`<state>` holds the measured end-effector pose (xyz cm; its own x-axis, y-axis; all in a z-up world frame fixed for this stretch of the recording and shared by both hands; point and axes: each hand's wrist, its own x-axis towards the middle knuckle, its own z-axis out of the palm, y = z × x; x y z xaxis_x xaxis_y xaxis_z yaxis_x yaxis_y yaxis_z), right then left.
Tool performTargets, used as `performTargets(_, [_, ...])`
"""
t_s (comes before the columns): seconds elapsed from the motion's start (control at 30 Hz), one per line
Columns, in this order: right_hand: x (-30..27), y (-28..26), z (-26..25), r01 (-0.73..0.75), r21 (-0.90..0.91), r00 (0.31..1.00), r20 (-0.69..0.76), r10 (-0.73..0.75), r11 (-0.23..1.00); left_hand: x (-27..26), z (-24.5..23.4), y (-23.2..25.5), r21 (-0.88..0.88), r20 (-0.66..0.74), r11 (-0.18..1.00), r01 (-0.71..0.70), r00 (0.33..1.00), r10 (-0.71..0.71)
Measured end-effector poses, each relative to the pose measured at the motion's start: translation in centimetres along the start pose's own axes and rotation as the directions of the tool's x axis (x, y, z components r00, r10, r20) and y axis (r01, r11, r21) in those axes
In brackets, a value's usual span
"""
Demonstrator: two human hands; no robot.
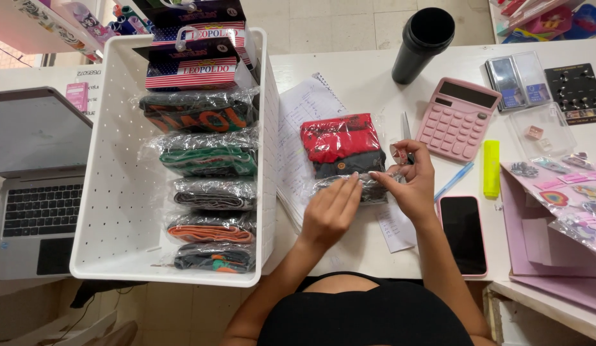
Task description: The person arranges several packaged undergarments in a white plastic bin, picks up one additional package from a shelf, and seals it with a piece of tape using scissors.
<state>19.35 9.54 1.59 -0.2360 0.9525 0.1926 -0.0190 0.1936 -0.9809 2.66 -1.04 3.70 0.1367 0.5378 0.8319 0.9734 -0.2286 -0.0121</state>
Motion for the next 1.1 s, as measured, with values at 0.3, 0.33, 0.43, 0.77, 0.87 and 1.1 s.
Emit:
performTargets(0.3, [0.0,-1.1,0.3,-0.086,-0.023,0.996,-0.033,0.085,0.996,-2.6,0.1,2.0,-0.091,0.237,0.984,0.156,0.963,-0.131])
performTargets(0.33, [0.0,-1.3,0.2,-0.086,-0.023,0.996,-0.031,0.086,0.996,-2.6,0.0,1.9,-0.09,0.238,0.983,0.157,0.962,-0.132])
performTargets(0.43, [0.3,-2.3,-0.2,-0.047,-0.106,0.999,-0.008,0.046,0.993,-2.8,0.2,1.8,-0.144,0.276,0.968,0.204,0.948,-0.158])
performTargets(0.77, [1.0,-9.3,1.6,0.372,-0.438,0.925,0.104,-0.366,0.818,-3.7,0.7,1.4,-0.239,0.323,0.921,0.308,0.919,-0.224])
performTargets(0.87, [0.6,-9.6,3.0,0.322,-0.443,0.938,0.266,-0.22,0.837,-3.7,0.6,1.4,-0.255,0.32,0.91,0.328,0.916,-0.241])
performTargets(1.1, [0.0,-9.5,4.2,0.148,-0.704,0.93,0.338,0.145,0.694,-2.5,0.0,1.1,-0.299,0.268,0.883,0.361,0.92,-0.285])
